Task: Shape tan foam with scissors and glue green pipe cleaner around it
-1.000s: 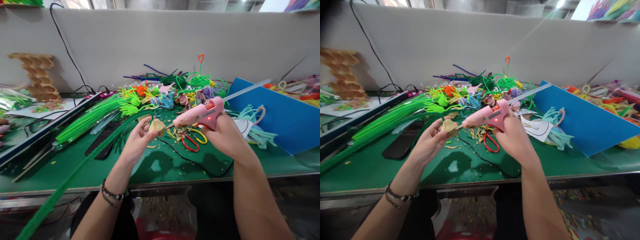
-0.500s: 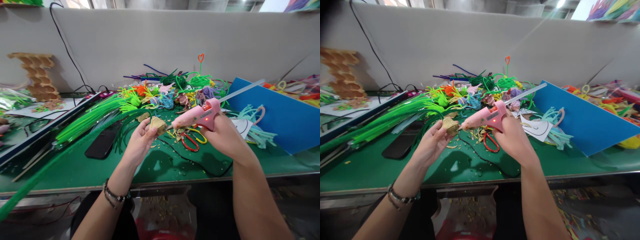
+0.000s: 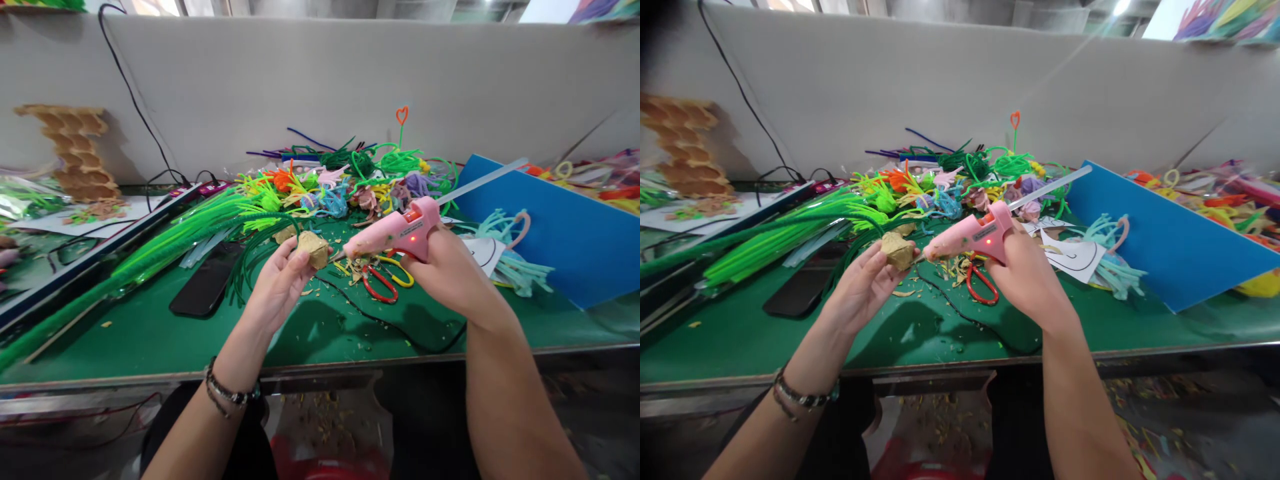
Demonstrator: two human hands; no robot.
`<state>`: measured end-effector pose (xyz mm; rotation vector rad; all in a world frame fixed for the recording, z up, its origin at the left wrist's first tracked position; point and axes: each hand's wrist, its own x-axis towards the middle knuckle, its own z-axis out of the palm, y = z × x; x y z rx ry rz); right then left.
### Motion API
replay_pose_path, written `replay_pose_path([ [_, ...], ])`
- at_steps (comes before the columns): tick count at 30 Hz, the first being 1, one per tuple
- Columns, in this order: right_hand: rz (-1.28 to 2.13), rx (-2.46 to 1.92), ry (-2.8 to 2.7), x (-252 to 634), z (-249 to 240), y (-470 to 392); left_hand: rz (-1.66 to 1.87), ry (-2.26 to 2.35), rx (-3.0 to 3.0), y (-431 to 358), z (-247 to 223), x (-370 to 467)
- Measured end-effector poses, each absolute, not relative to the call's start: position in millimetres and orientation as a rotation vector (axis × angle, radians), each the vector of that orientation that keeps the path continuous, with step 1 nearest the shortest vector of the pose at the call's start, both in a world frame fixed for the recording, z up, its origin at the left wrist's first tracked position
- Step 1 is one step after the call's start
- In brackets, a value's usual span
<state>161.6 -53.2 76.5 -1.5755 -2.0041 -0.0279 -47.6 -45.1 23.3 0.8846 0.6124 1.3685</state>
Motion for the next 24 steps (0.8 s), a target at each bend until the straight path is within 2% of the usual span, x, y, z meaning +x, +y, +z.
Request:
replay_pose_path([
  [16,-0.047,-1.538,-2.057,162.7,74.7,-51.5,1.336,0.555,0.865,-46.0,24.7,-45.5],
  [24,0.013,-1.530,-2.075,158.7,73.1,-49.8,1.427,0.645,0.860,-44.7,28.6,-42.3],
])
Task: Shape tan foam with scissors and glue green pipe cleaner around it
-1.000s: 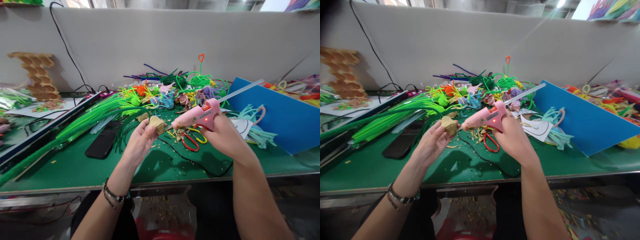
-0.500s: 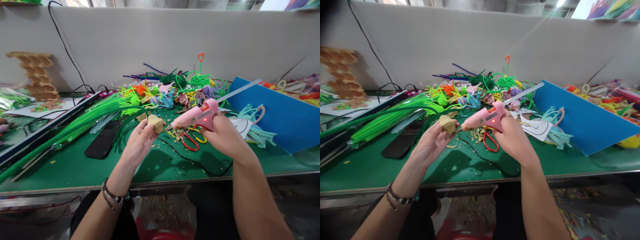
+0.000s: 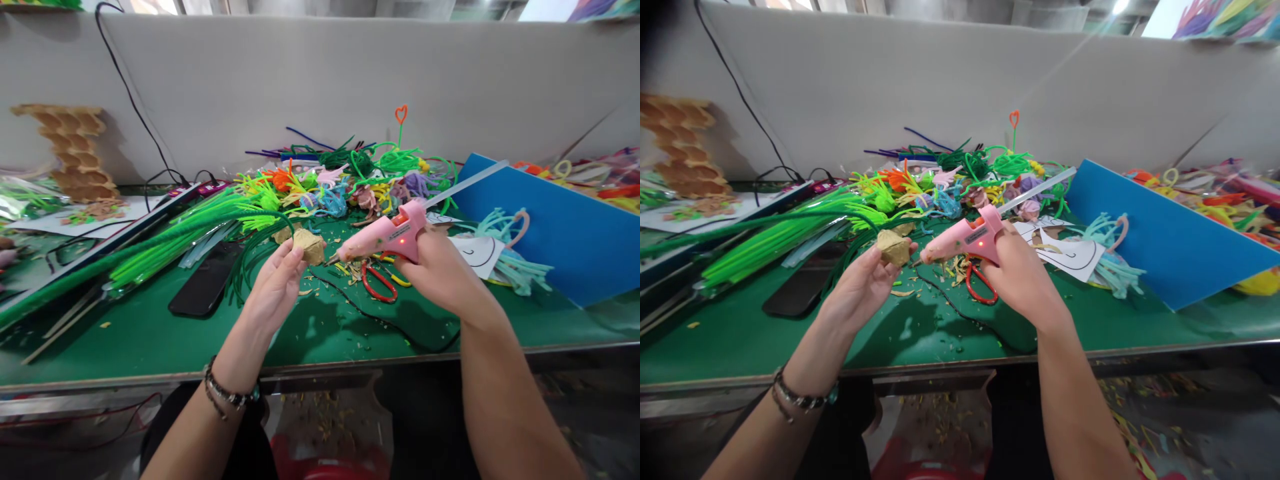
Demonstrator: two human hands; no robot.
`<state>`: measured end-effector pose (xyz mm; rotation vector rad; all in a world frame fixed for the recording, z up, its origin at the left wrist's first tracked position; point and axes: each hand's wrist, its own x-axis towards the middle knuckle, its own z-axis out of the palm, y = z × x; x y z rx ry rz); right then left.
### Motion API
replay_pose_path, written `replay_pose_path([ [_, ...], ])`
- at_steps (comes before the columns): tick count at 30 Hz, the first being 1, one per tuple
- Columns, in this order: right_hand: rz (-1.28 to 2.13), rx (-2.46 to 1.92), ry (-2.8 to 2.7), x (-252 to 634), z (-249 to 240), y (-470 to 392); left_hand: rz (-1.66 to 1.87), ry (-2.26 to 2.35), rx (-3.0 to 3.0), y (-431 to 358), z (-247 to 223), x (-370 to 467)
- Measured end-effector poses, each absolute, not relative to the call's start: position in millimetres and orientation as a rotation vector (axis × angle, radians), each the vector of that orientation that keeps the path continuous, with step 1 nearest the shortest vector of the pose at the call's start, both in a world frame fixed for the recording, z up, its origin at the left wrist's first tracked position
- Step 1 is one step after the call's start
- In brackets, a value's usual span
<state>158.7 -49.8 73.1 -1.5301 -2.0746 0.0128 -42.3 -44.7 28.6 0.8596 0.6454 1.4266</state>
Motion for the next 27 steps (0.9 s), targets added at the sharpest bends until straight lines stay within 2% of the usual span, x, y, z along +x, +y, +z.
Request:
replay_pose_path([
  [11,-0.079,-1.646,-2.100,168,59,-35,1.443,0.758,0.888,-43,28,-45],
  [20,-0.107,-1.781,-1.766,212,8,13,1.533,0.815,1.004,-37,20,-50],
  [27,-0.093,-1.949,-1.817,210,-1,18,1.621,1.016,1.256,-36,18,-51],
])
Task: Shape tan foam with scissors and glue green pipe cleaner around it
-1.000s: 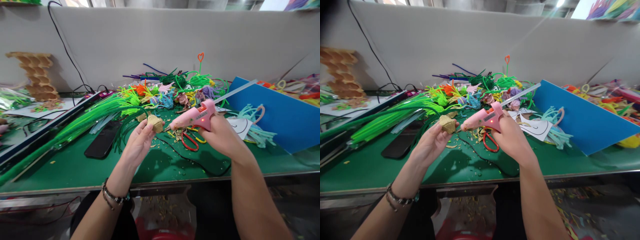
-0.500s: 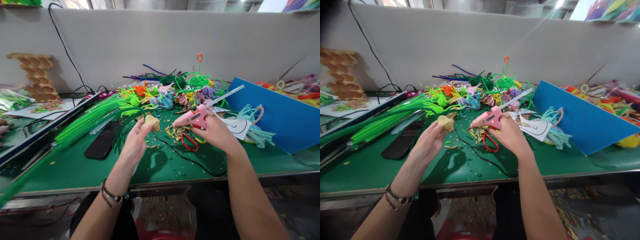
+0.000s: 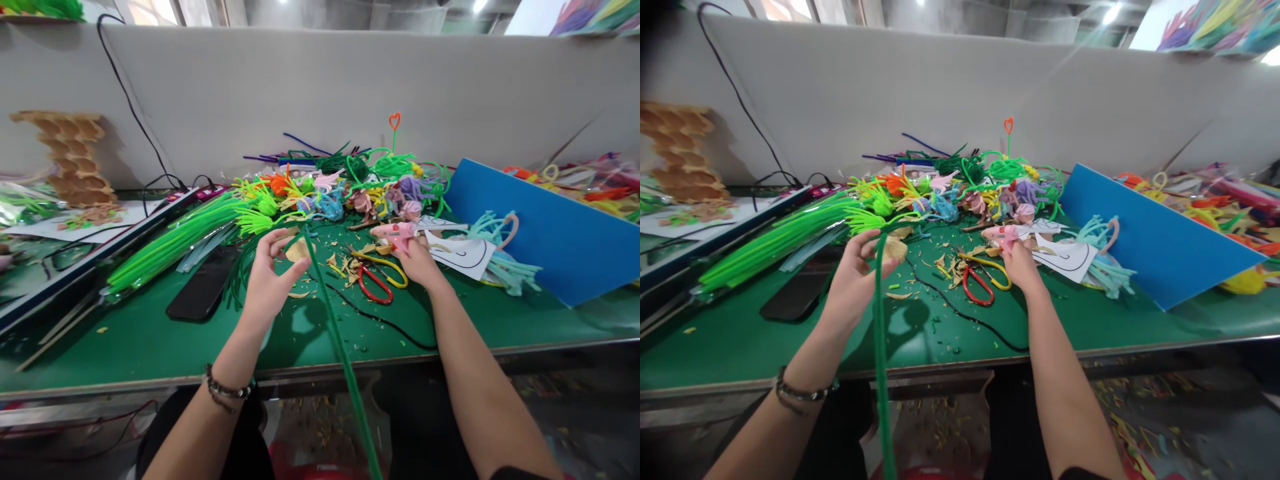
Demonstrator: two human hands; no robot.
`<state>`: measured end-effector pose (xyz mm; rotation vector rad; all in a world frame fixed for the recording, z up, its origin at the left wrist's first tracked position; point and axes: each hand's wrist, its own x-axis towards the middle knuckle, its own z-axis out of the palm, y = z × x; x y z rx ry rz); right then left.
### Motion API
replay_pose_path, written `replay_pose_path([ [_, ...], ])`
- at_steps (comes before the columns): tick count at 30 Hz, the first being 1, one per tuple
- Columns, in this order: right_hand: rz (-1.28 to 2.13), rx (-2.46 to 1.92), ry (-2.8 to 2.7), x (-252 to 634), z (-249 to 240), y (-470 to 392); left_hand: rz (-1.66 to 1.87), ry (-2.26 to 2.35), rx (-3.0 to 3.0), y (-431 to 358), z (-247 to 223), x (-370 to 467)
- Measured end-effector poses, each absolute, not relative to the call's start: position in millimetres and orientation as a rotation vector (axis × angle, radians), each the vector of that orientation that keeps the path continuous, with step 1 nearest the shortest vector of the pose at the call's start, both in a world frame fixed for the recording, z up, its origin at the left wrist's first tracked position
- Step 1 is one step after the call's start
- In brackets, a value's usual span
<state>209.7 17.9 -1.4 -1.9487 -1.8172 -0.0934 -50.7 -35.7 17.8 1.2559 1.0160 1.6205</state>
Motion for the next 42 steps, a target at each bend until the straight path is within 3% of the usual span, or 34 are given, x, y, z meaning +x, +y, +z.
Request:
replay_pose_path([
  [14,-0.257,-2.343,-1.830,186,49,-28,1.871,1.463,2.317,-43,16,-54],
  [17,-0.348,-2.206,-1.834,178,65,-41,1.921,1.442,2.389,-44,18,-54],
  [19,-0.192,-1.921,-1.847,171,74,-50,1.963,1.420,2.405,-45,19,-54],
  [23,0.469,-1.271,-1.893,146,82,-71,2.091,1.355,2.430,-48,19,-53],
  [27,0.831,-1.017,-1.866,123,80,-88,2.219,1.289,2.381,-51,17,-55],
  [42,0.641,-1.097,-1.996,118,84,-93,2.314,1.357,2.397,-57,23,-54],
])
